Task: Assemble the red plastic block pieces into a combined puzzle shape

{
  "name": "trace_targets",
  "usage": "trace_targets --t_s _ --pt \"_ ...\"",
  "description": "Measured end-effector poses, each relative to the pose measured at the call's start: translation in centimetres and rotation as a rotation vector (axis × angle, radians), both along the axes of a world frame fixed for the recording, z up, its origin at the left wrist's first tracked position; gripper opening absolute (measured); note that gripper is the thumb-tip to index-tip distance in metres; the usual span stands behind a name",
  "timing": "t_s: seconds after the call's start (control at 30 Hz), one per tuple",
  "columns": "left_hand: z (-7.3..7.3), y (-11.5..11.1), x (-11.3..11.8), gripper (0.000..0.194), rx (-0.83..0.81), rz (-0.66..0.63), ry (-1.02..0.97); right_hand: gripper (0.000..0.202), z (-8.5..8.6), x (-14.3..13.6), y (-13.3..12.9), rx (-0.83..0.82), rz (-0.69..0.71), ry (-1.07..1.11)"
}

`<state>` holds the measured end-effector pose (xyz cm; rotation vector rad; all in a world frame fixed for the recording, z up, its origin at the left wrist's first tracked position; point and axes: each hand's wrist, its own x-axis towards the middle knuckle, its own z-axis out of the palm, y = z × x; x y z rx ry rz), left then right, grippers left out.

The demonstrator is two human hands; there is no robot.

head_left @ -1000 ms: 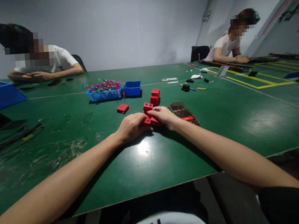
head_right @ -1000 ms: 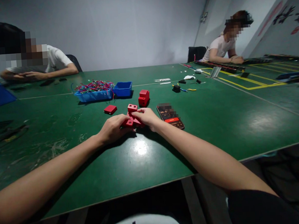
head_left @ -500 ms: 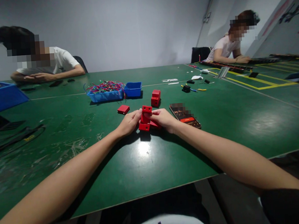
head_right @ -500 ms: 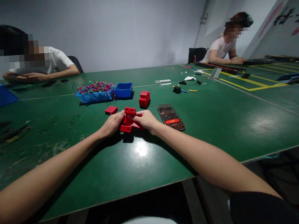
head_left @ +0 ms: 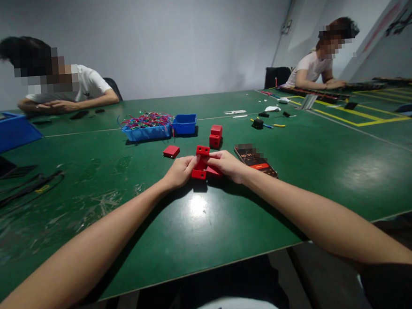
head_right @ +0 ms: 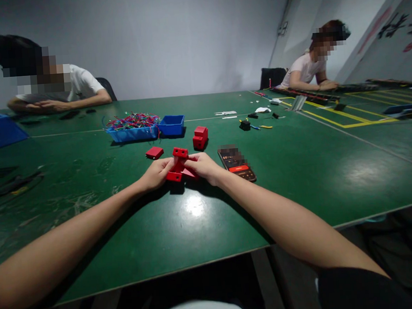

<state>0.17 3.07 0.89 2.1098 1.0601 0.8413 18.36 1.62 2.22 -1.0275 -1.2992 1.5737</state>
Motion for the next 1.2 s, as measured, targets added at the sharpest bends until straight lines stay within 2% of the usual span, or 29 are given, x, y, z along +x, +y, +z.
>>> trace_targets --t_s 0.3,0.63,0.93,1.2 --pt "0.0 -0.2 0.0 0.059 0.033 0.003 0.032 0.013 -0.2 0.2 0.1 0.022 0.06 0.05" --pt "0.1 -0.3 -0.3 0.055 0.052 -0.045 0.053 0.015 -0.1 -0.3 -0.1 0.067 -0.038 -0.084" --pt "0.1 -0.2 -0.5 0.054 -0.022 -0.076 -0.024 0.018 -0.7 0.5 0.7 0.042 0.087 -0.025" --pt "0.1 -0.1 -0.5 0.051 0.002 -0.084 -0.016 0.019 -1.0 0.5 0.7 0.005 0.071 0.025"
